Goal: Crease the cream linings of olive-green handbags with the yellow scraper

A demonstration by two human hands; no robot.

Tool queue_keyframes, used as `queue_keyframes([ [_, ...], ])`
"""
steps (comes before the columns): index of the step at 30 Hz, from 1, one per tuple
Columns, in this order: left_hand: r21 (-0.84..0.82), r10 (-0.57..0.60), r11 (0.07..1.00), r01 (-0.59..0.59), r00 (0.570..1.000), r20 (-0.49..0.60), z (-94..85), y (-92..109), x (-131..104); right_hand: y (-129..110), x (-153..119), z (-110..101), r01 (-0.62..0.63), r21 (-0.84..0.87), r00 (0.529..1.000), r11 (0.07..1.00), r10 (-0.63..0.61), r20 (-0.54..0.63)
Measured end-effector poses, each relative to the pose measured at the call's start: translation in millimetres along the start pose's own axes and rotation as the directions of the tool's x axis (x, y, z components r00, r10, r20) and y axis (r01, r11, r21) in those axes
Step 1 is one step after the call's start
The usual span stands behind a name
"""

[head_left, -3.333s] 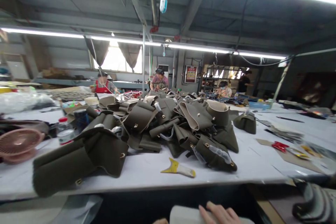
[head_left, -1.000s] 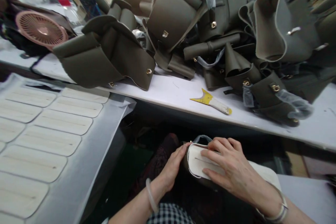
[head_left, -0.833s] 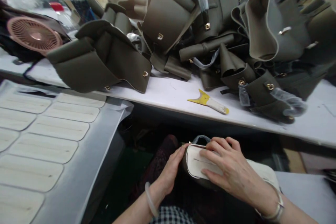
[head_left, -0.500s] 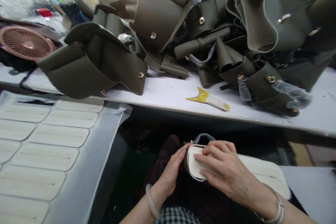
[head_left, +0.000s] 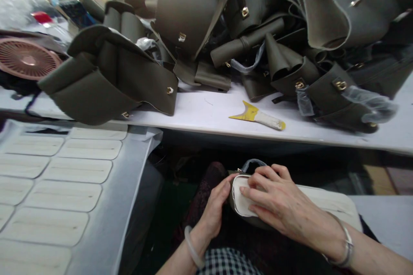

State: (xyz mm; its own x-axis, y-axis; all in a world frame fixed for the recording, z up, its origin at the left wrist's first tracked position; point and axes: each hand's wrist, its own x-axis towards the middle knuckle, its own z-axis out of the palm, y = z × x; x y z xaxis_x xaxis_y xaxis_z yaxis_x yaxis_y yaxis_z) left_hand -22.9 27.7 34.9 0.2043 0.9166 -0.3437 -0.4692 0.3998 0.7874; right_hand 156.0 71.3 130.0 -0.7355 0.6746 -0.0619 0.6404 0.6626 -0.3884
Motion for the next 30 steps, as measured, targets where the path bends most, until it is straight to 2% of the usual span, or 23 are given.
queue_keyframes([
  [7, 0.022, 0.003, 1.0, -0.003, 0.999, 0.035, -2.0, 3, -3, -2, 3, 1, 0.044, -0.044, 0.998, 0.998, -0.046, -0.035],
  [11, 0.041, 0.013, 0.999, -0.014, 1.0, 0.023, -2.5, 3, -4, -4, 2, 2, 0.026, -0.019, 0.999, 0.999, -0.027, -0.036],
  [17, -0.082, -0.117, 0.989, 0.121, 0.992, 0.057, -11.1, -4, -6, -4, 4, 7, -0.006, 0.018, 0.996, 1.0, 0.007, -0.088],
  [21, -0.16, -0.128, 0.977, 0.138, 0.989, 0.073, -15.4, -7, -4, -5, 0, 14, -0.046, 0.039, 0.987, 0.998, 0.052, -0.153],
  [28, -0.192, -0.204, 0.957, 0.215, 0.976, 0.079, -14.0, -8, -2, -9, -8, 21, -0.113, 0.11, 0.95, 0.987, 0.14, -0.28],
  [30, -0.195, -0.221, 0.954, 0.228, 0.973, 0.06, -13.0, -7, -3, -9, -8, 24, -0.12, 0.121, 0.948, 0.985, 0.149, -0.28],
])
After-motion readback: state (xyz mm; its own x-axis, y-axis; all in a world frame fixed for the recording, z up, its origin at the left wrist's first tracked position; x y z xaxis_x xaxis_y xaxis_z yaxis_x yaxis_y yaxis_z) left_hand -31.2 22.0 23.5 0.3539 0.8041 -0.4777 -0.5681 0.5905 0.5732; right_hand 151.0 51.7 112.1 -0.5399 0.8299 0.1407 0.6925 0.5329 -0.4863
